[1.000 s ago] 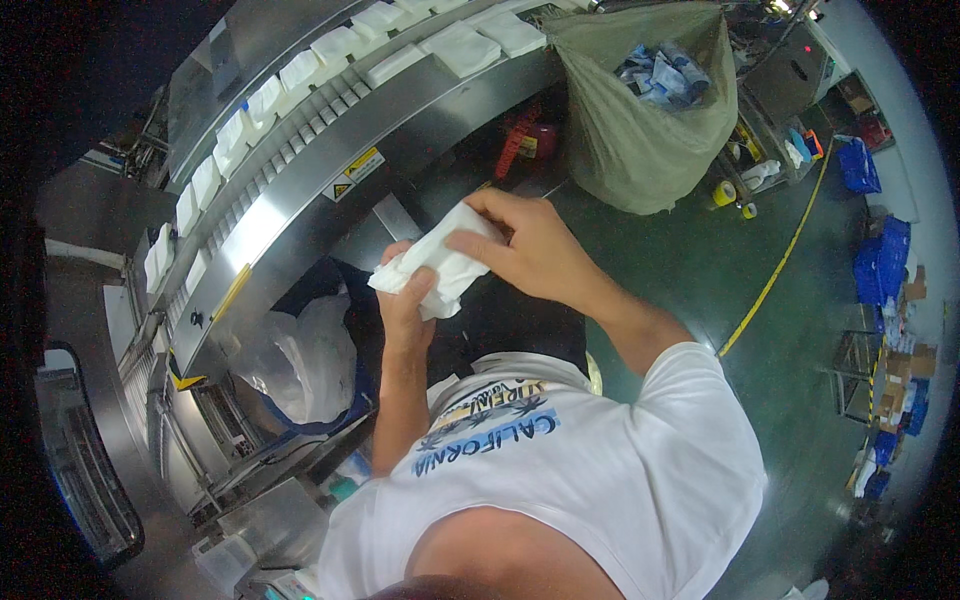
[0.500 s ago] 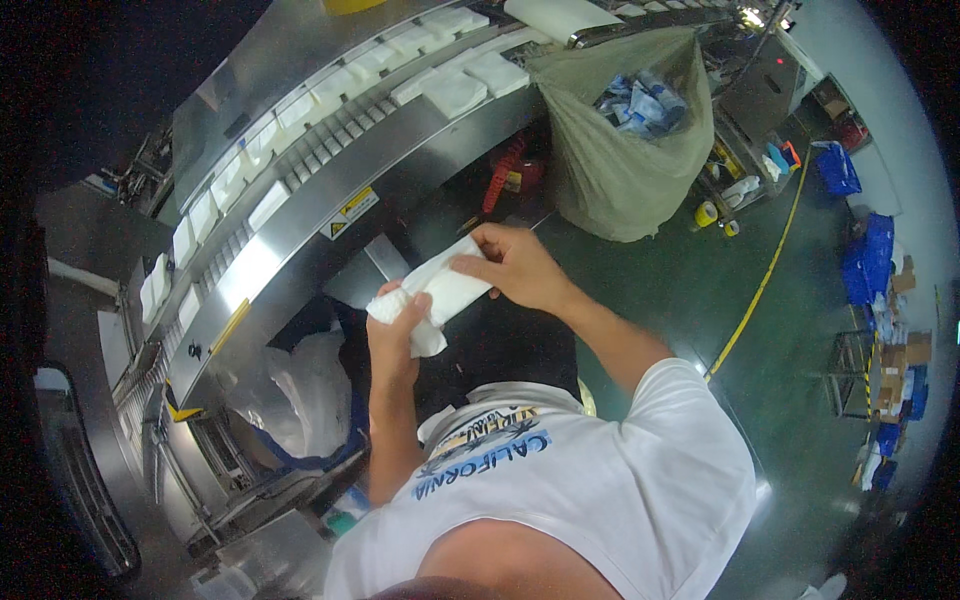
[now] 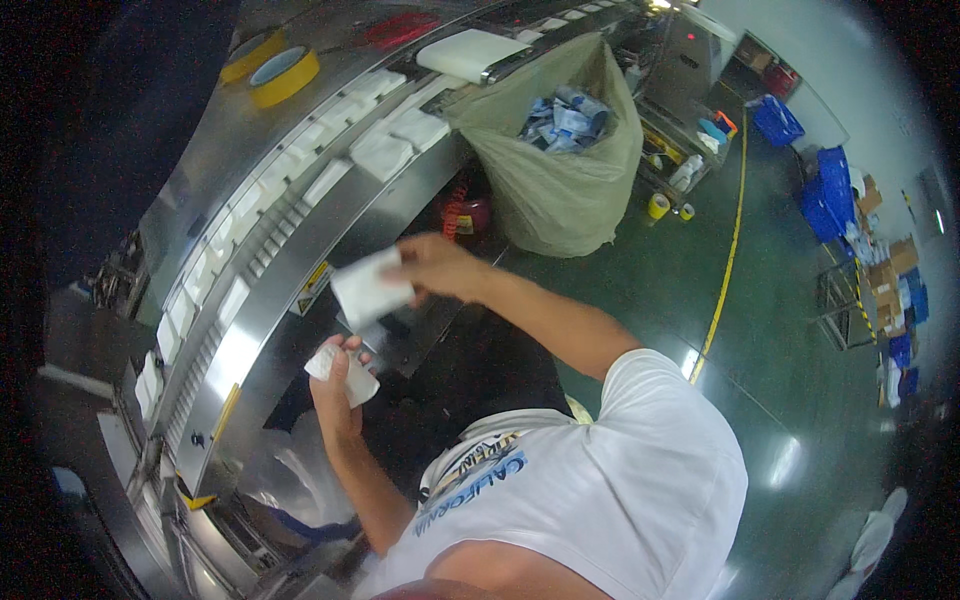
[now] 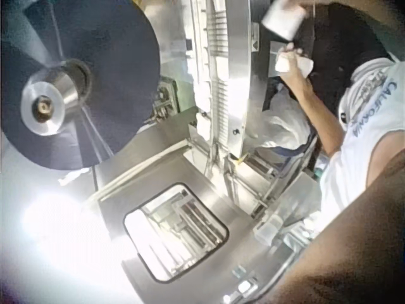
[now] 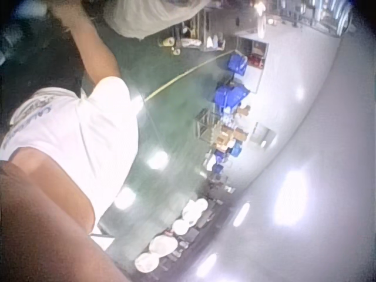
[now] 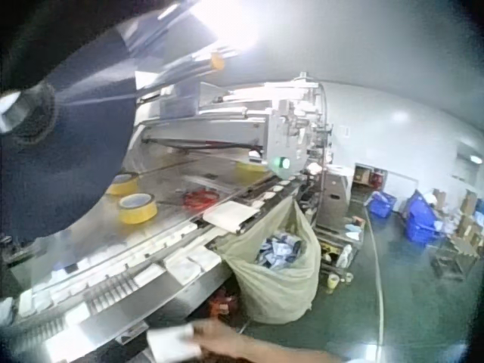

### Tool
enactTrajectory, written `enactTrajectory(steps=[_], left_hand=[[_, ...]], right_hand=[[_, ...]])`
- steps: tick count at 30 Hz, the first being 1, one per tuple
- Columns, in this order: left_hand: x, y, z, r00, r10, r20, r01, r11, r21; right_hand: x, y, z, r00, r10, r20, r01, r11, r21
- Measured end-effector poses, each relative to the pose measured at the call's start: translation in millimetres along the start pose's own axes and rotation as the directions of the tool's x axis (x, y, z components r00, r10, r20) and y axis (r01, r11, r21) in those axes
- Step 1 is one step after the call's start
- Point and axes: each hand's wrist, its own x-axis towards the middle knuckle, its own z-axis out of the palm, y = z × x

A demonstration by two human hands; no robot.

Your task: The person stands in a factory setting and repeatedly picks up white folded towels from a conveyor belt. They unfold each towel, refold it into a smaller square, and place it back onto the belt. The person handles the towels one at a time, ensuring they are neatly folded before continuing the process.

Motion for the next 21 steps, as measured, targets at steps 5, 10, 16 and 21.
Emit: enactTrajectory(steps=[5,10,16,21], left_hand=[[-12.0,-12.3,9.2,0.998,-0.056,0.009,0.056,0.972,-0.228],[-26.2,-9.8,17.6,0.999,-0.006,0.046,0.02,0.946,-0.325],[-31.8,-3.1,16.3,0.993,0.103,0.053,-0.077,0.931,-0.357],[-27.1,1.1,23.0,0.991,0.116,0.062,-0.084,0.92,-0.383]], right_hand=[[77.5,-27.0,-1.6,0.953,-0.08,-0.292,0.164,0.947,0.277],[136.9,-22.0,2.8,0.889,-0.074,-0.452,0.237,0.919,0.315],[126.4,-38.6,7.9,0.899,-0.165,-0.405,0.202,0.978,0.052],[123.2,-18.4,-20.4,0.839,-0.399,-0.369,0.189,0.85,-0.491]])
